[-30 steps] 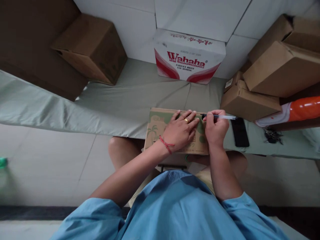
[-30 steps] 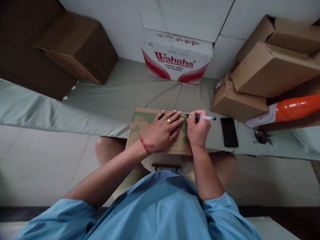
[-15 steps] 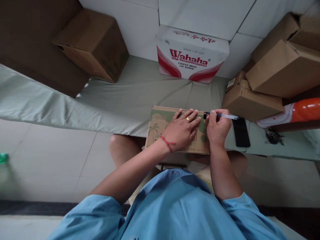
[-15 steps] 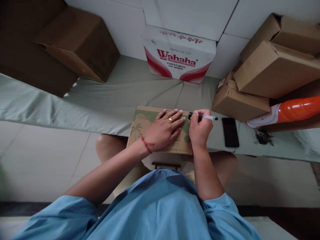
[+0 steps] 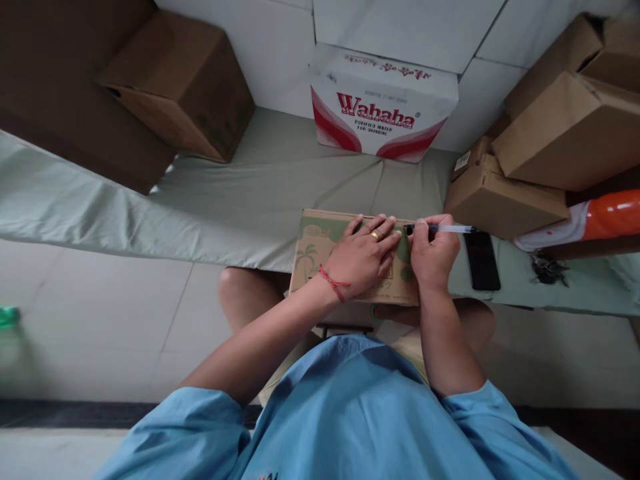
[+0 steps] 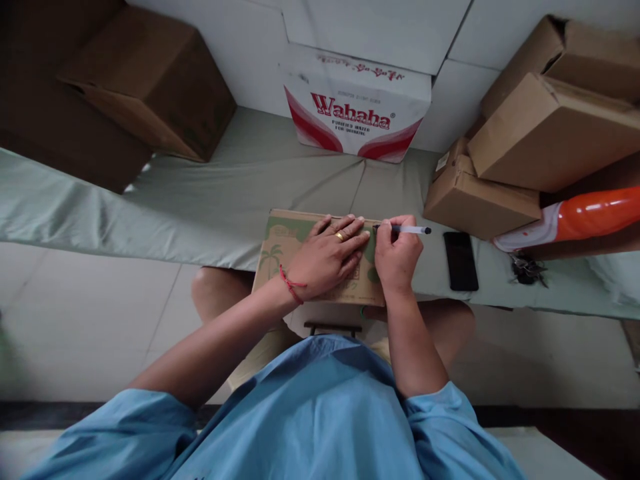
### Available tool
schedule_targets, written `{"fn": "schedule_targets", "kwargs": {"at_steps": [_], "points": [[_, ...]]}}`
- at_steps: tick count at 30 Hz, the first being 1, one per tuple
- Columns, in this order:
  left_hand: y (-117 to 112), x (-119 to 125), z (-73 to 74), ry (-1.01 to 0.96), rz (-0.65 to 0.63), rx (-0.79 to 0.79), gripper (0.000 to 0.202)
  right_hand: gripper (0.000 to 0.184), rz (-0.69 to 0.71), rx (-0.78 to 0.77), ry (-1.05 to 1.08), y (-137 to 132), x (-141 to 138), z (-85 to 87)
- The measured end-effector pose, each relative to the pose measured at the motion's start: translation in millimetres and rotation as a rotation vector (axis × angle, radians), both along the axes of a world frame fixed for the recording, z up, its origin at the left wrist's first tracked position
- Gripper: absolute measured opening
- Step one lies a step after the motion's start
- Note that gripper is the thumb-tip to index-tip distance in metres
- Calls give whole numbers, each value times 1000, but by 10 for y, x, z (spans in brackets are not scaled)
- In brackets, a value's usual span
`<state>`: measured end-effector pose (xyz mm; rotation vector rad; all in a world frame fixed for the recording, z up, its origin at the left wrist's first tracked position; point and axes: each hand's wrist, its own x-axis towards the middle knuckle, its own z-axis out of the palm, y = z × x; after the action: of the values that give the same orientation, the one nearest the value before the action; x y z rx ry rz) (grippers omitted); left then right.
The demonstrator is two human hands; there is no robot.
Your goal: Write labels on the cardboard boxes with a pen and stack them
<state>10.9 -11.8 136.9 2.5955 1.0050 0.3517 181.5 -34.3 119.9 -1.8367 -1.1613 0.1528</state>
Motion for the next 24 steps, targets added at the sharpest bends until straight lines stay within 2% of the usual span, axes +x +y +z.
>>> {"fn": "schedule_targets", "kwargs": {"at_steps": [24], "points": [[12, -2, -32, -12, 0, 5, 45, 11, -51, 33, -22, -55, -30, 46]]}}
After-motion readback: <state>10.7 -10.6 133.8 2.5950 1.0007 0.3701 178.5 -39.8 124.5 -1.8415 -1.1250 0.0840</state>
